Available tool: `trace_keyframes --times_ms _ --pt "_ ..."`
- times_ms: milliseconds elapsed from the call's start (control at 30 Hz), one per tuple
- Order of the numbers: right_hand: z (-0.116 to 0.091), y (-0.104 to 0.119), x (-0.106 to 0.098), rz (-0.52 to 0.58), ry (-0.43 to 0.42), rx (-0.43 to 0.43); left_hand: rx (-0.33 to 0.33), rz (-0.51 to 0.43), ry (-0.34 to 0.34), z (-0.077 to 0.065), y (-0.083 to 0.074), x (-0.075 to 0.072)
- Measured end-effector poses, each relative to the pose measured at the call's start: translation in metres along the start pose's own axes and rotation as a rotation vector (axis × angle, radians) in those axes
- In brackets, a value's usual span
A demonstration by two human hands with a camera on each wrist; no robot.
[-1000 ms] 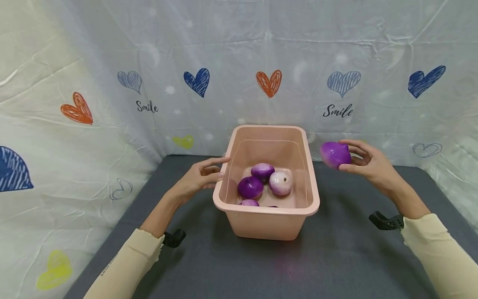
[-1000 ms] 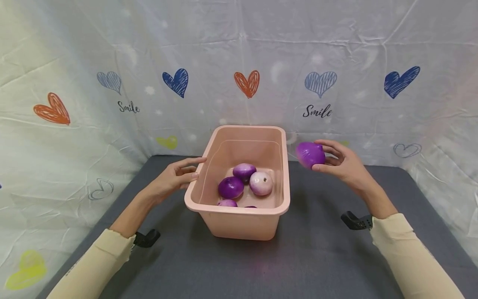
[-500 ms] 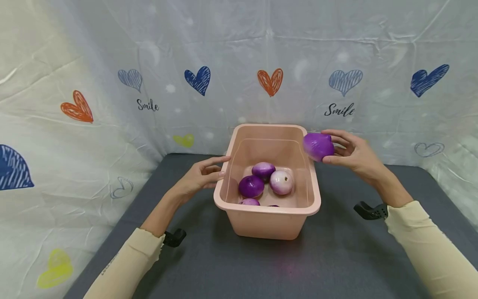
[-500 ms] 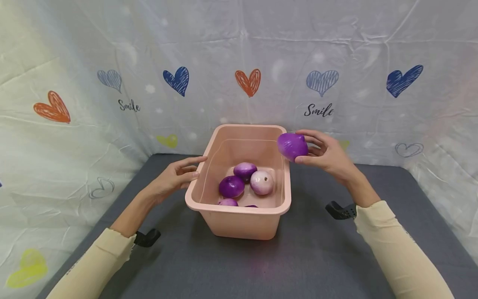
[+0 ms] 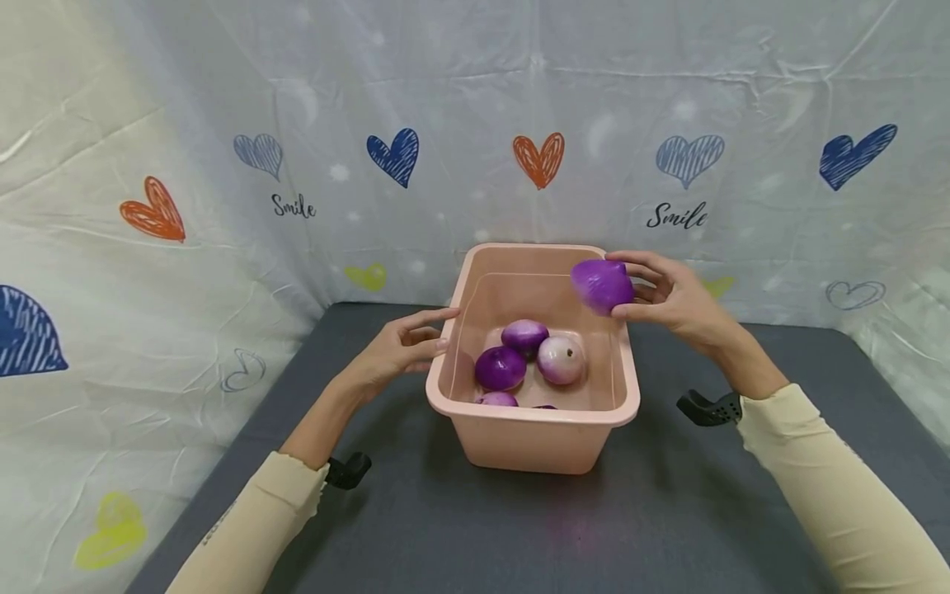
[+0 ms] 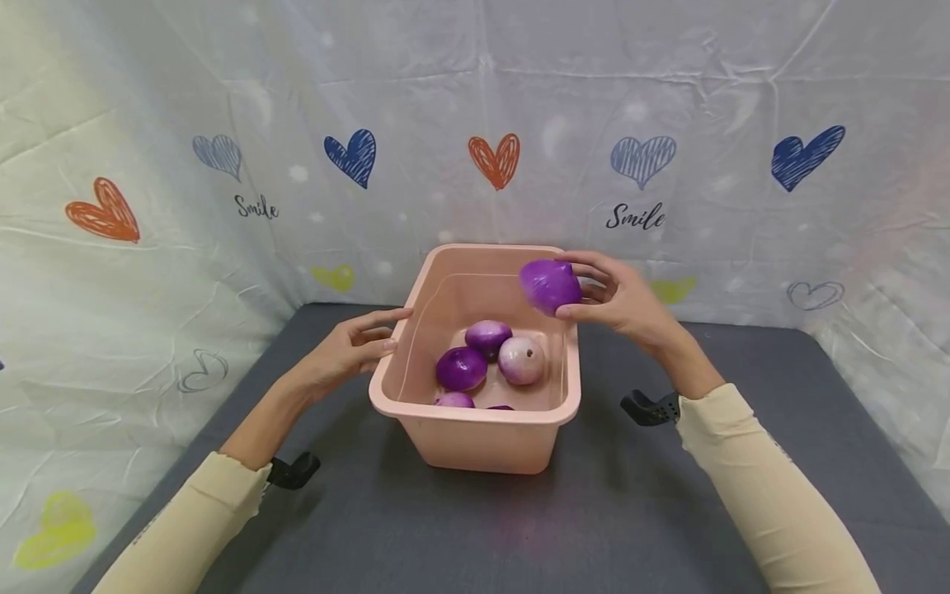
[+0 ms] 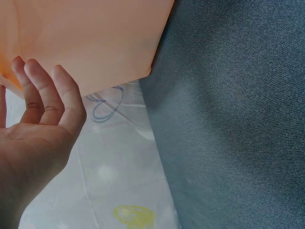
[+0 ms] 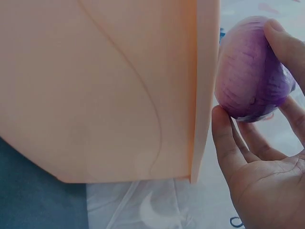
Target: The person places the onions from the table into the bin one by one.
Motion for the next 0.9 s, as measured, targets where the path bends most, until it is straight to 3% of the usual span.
trace_keyframes --times_ms 200,500,733,900 --pt "0.001 0.001 0.005 -0.018 0.040 -0.035 0.000 0.006 0.007 0.000 0.001 0.000" --pt "-0.010 -0.004 0.000 0.054 0.051 -0.025 -0.009 0.014 -0.001 -0.002 0.003 -0.001" --pt "-0.018 -0.008 -0.008 0.013 0.021 -0.017 -0.005 0.013 0.001 -0.002 0.003 -0.004" --pt "-0.032 -0.016 -0.016 -0.068 -0.011 0.047 0.050 0.062 -0.014 -0.005 0.004 -0.004"
Point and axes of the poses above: each hand's wrist, its own z-axis towards the middle knuckle, its own x-axis out of the palm, y = z × x, the point moved 7 cm from there along z, towards the middle knuckle, and after that the axes turned 5 degrees about y, right-handed, at the moved point
